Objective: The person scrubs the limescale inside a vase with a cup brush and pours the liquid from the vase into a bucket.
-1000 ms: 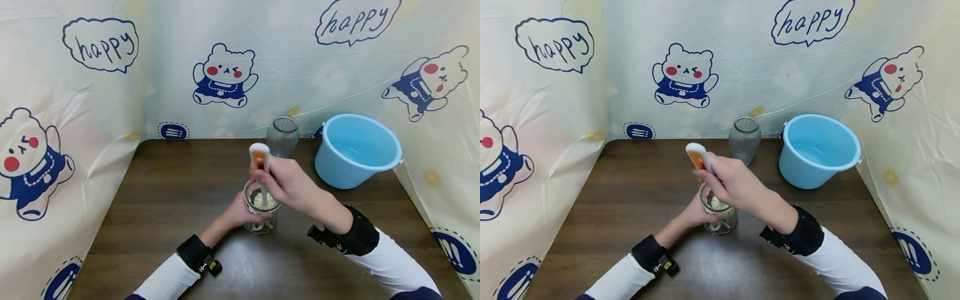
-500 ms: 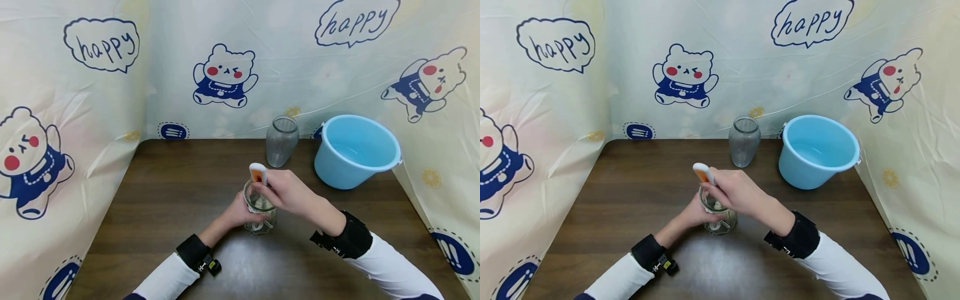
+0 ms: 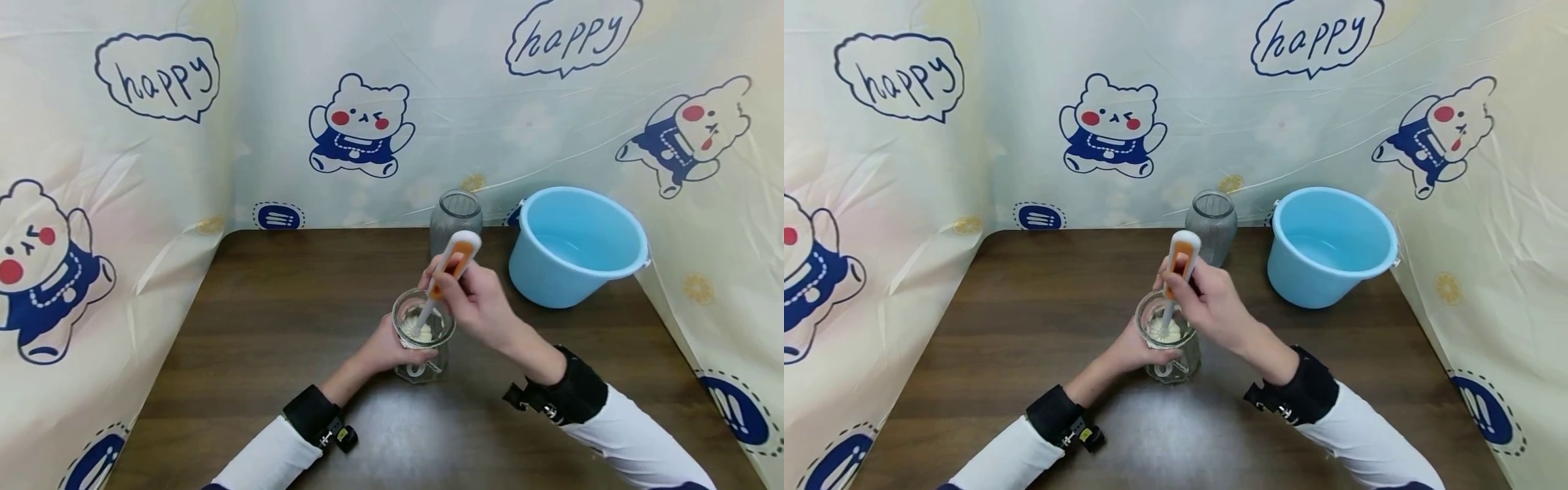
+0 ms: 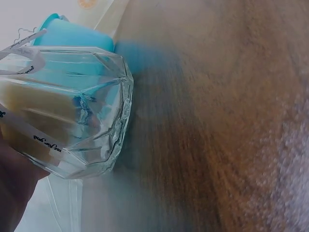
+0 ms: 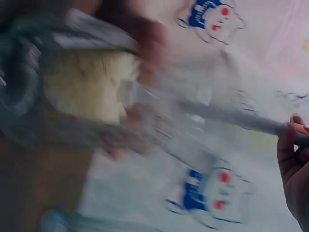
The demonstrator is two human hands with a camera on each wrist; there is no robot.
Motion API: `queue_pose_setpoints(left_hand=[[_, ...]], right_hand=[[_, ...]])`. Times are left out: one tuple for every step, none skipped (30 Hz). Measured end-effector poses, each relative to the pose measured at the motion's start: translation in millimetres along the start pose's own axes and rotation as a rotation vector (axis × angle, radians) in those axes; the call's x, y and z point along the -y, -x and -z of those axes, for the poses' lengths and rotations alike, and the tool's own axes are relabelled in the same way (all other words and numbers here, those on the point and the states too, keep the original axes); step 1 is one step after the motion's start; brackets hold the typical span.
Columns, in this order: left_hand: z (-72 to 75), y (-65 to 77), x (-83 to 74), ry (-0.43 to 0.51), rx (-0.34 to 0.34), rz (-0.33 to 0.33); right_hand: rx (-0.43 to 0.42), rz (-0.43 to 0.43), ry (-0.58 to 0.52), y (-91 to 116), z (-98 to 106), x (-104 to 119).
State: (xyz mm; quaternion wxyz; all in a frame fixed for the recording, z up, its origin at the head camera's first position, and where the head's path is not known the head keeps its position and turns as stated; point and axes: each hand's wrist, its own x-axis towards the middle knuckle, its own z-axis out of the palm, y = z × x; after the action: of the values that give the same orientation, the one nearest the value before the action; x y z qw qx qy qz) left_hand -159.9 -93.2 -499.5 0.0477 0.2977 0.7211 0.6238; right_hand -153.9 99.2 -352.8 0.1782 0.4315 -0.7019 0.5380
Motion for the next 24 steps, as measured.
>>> queue_pose_setpoints(left_hand=[[0.5, 0.2, 0.0, -0.01, 0.0, -0.001], [1.0, 0.0, 0.8, -0.022, 0.002, -0.008], [1.4, -0.2, 1.3, -0.031, 0.005, -0.009], [1.6, 0.0, 1.7, -0.04, 0.007, -0.01], [1.7, 0.0, 1.7, -0.044, 0.009, -0.01], [1.7, 0.0, 2.3, -0.046, 0.009, -0.009], [1.7, 0.0, 2.5, -0.046, 0.007, -0.009], [1.7, -0.1, 2.8, -0.04, 0.008, -0.009], [1.5, 0.2, 2.5, -0.034, 0.005, -0.006], [1.3, 0.2, 2.2, -0.028, 0.003, -0.012], [1.0, -0.2, 2.2, -0.018, 0.001, -0.018], [0.7, -0.5, 1.9, -0.012, -0.001, -0.024], [0.5, -0.8, 1.3, -0.003, -0.002, -0.028], [0.4, -1.3, 0.7, 0.006, -0.002, -0.033], [0.1, -1.7, 0.3, 0.011, -0.003, -0.039], [-0.1, -2.1, 0.0, 0.016, -0.004, -0.043], [-0.4, -2.2, 0.0, 0.016, -0.007, -0.043], [-0.7, -2.2, 0.1, 0.015, -0.007, -0.043], [-0.7, -1.8, 0.2, 0.01, -0.007, -0.04], [-0.8, -1.4, 0.6, 0.005, -0.007, -0.035], [-0.7, -0.9, 0.5, 0.003, -0.003, -0.027], [-0.5, 0.0, -0.2, 0.005, 0.0, -0.016], [0.0, 0.8, -0.9, 0.009, 0.003, -0.003], [0.6, 1.5, -1.9, 0.014, 0.005, 0.007]], right_hand=[[0.005, -0.023, -0.01, 3, -5, -5], [0.013, -0.046, -0.021, 6, -9, -10], [0.022, -0.065, -0.028, 9, -13, -13], [0.031, -0.076, -0.032, 10, -15, -15], [0.038, -0.077, -0.028, 10, -17, -15], [0.042, -0.074, -0.028, 9, -17, -14], [0.038, -0.062, -0.028, 7, -16, -12], [0.033, -0.054, -0.033, 4, -14, -9], [0.021, -0.042, -0.039, 0, -11, -6], [0.007, -0.033, -0.043, -4, -7, -2], [-0.009, -0.03, -0.047, -8, -3, 2], [-0.027, -0.033, -0.054, -11, 2, 5], [-0.045, -0.038, -0.057, -13, 6, 8], [-0.057, -0.05, -0.06, -15, 9, 11], [-0.065, -0.062, -0.07, -16, 11, 13], [-0.069, -0.072, -0.078, -15, 12, 13], [-0.07, -0.081, -0.087, -14, 12, 12], [-0.067, -0.085, -0.095, -11, 9, 10], [-0.057, -0.091, -0.105, -8, 6, 8], [-0.046, -0.09, -0.111, -4, 2, 5], [-0.03, -0.089, -0.112, 1, -2, 1], [-0.011, -0.091, -0.106, 5, -7, -2], [0.009, -0.096, -0.1, 9, -10, -4], [0.029, -0.095, -0.092, 12, -13, -5]])
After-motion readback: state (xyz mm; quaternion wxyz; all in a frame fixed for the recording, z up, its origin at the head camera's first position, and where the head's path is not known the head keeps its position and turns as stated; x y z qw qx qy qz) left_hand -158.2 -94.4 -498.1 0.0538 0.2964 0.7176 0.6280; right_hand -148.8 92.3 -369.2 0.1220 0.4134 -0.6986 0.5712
